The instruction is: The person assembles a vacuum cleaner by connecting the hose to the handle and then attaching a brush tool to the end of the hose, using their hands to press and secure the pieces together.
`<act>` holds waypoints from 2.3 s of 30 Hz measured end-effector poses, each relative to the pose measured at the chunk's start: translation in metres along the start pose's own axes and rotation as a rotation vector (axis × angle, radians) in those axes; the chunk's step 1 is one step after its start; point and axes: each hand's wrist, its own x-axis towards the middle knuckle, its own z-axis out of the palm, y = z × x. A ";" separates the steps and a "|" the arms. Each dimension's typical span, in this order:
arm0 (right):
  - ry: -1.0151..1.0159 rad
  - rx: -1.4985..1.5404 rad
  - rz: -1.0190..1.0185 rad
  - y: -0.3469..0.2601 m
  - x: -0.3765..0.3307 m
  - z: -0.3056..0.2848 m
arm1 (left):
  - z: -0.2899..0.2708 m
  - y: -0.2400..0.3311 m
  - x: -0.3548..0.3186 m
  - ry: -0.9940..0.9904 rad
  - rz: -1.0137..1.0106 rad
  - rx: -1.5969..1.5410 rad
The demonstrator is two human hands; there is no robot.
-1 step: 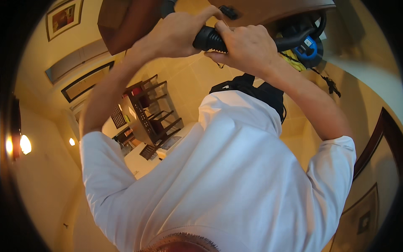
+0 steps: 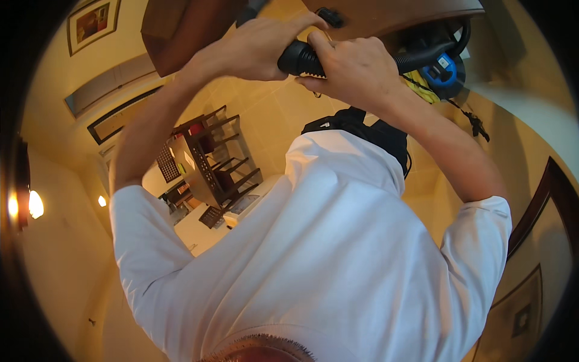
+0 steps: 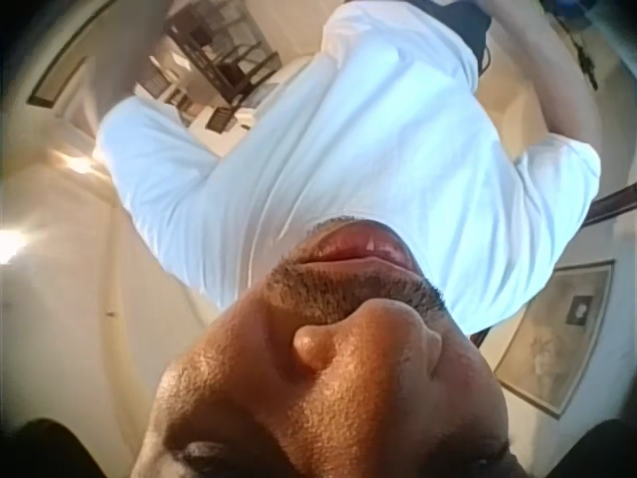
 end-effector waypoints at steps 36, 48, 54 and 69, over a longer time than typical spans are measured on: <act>-0.014 0.102 0.053 0.009 0.006 0.024 | 0.028 -0.014 -0.011 -0.188 -0.154 -0.379; -0.036 0.014 -0.115 0.012 0.008 0.018 | -0.013 0.004 -0.001 -0.203 -0.117 0.031; 0.082 0.087 -0.115 -0.014 -0.006 0.023 | 0.008 -0.030 0.011 -0.741 -0.170 -0.483; 0.103 0.118 -0.098 0.014 0.002 0.018 | 0.015 -0.030 -0.021 -0.164 -0.158 -0.510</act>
